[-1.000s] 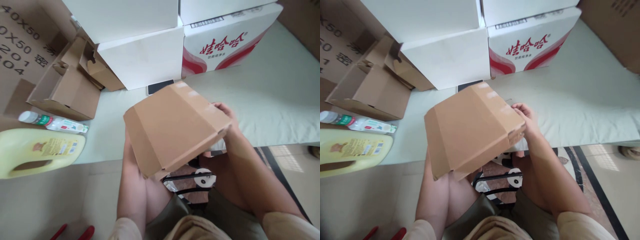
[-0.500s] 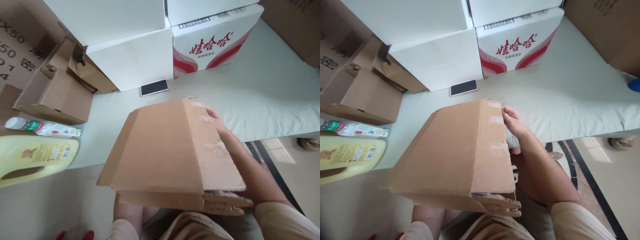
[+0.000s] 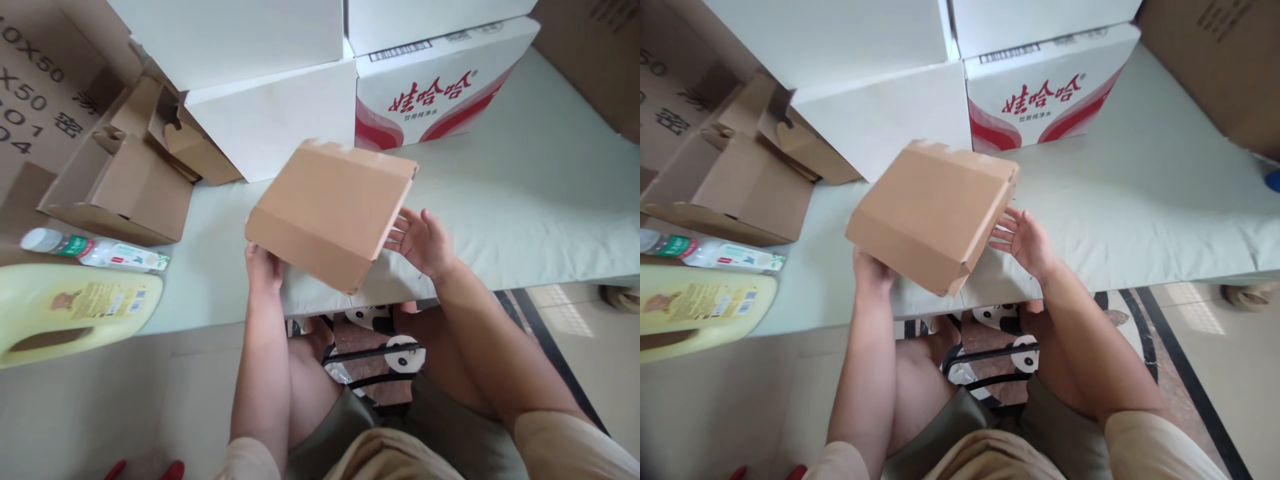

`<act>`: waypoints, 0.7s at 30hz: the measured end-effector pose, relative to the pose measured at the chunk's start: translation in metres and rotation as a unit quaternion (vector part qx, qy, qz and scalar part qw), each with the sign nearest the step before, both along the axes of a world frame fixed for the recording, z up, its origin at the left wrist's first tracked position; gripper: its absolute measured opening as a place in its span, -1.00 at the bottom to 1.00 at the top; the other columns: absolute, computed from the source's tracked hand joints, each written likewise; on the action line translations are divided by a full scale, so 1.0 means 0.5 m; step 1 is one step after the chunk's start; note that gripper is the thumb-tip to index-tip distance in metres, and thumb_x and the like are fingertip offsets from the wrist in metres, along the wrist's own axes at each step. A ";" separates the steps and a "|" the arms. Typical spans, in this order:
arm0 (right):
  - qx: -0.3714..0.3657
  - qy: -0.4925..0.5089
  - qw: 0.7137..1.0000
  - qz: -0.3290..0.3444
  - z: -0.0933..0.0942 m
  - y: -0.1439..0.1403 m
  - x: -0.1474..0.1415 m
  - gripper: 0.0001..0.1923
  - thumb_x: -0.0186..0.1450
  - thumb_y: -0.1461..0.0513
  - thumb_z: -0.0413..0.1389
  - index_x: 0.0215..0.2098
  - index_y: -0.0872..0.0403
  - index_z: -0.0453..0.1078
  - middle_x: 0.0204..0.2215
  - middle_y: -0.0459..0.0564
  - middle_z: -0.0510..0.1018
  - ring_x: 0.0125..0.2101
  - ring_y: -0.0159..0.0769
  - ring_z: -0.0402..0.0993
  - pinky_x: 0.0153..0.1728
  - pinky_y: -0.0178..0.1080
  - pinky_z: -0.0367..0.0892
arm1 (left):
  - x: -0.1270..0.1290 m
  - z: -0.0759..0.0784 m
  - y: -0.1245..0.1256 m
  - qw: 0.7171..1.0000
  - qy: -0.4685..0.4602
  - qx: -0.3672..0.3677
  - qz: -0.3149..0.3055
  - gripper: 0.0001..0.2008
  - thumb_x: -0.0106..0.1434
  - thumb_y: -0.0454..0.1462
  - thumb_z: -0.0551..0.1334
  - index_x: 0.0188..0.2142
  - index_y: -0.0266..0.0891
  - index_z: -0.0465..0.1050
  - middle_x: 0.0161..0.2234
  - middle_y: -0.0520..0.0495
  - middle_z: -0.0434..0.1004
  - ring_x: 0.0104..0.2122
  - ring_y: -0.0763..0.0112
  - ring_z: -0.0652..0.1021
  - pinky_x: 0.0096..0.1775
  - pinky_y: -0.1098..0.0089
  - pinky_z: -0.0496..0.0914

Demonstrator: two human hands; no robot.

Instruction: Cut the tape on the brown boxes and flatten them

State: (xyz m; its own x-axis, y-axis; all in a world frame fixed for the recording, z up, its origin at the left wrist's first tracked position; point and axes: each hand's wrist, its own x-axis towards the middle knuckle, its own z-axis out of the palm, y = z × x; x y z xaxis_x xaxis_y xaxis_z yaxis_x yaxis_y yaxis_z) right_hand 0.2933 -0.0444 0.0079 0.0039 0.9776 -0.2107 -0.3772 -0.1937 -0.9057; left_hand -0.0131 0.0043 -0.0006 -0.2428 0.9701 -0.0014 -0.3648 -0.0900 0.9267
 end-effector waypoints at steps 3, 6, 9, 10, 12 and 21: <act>0.000 -0.041 0.999 0.013 -0.002 0.000 -0.006 -0.26 0.10 -0.39 0.13 -0.03 -0.07 0.43 -0.09 0.09 0.68 -0.10 0.04 0.65 -0.09 0.11 0.56 | -0.008 -0.019 0.007 0.998 0.025 0.007 0.049 -0.68 -0.07 -0.11 0.61 -0.36 -0.18 0.66 -0.29 -0.03 0.70 -0.27 0.35 0.66 -0.17 0.33 0.55; 0.023 -0.076 0.997 -0.005 0.003 -0.002 -0.005 -0.23 0.14 -0.40 0.05 0.05 -0.08 0.41 -0.05 0.10 0.68 0.00 0.09 0.63 -0.06 0.13 0.55 | -0.012 -0.028 0.007 0.993 0.090 0.032 0.065 -0.71 -0.05 -0.08 0.58 -0.35 -0.12 0.72 -0.17 -0.10 0.72 -0.14 0.25 0.68 -0.06 0.26 0.56; 0.027 -0.099 0.995 -0.010 0.012 -0.007 0.002 -0.07 0.14 -0.50 -0.13 0.10 -0.07 0.43 -0.10 0.13 0.67 0.03 0.14 0.61 -0.07 0.17 0.54 | -0.015 -0.031 0.005 0.987 0.147 0.050 0.048 -0.72 -0.06 -0.07 0.58 -0.34 -0.08 0.74 -0.09 -0.14 0.69 -0.02 0.15 0.66 0.01 0.20 0.57; 0.027 -0.109 0.994 -0.007 0.014 -0.009 0.004 0.00 0.12 -0.54 -0.20 0.10 -0.06 0.44 -0.14 0.15 0.67 0.02 0.15 0.61 -0.08 0.19 0.54 | -0.016 -0.031 0.004 0.985 0.161 0.053 0.037 -0.71 -0.07 -0.07 0.59 -0.33 -0.06 0.75 -0.08 -0.15 0.68 0.00 0.13 0.65 0.02 0.19 0.57; 0.029 -0.118 0.993 -0.002 0.017 -0.013 0.006 0.06 0.10 -0.57 -0.26 0.09 -0.04 0.45 -0.18 0.17 0.67 0.00 0.17 0.62 -0.09 0.21 0.54 | -0.017 -0.032 0.002 0.980 0.188 0.056 0.018 -0.70 -0.05 -0.07 0.58 -0.30 -0.05 0.76 -0.07 -0.16 0.67 0.01 0.11 0.65 0.03 0.18 0.58; 0.027 -0.049 0.996 -0.072 -0.007 -0.013 0.009 -0.34 0.12 -0.31 0.15 -0.06 -0.05 0.49 -0.21 0.08 0.70 -0.04 0.20 0.64 -0.07 0.23 0.57 | -0.033 -0.056 0.006 0.917 0.384 0.106 -0.013 -0.66 0.12 -0.35 0.34 -0.12 -0.07 0.75 -0.02 -0.13 0.69 -0.02 0.21 0.67 0.11 0.20 0.53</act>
State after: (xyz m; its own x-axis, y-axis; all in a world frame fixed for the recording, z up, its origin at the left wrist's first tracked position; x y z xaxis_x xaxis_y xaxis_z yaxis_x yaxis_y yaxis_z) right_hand 0.2976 -0.0507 0.0042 0.1630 0.9754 -0.1488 -0.3065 -0.0933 -0.9473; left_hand -0.0296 0.0070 -0.0285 -0.0695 0.9343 0.3497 0.3845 -0.2984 0.8736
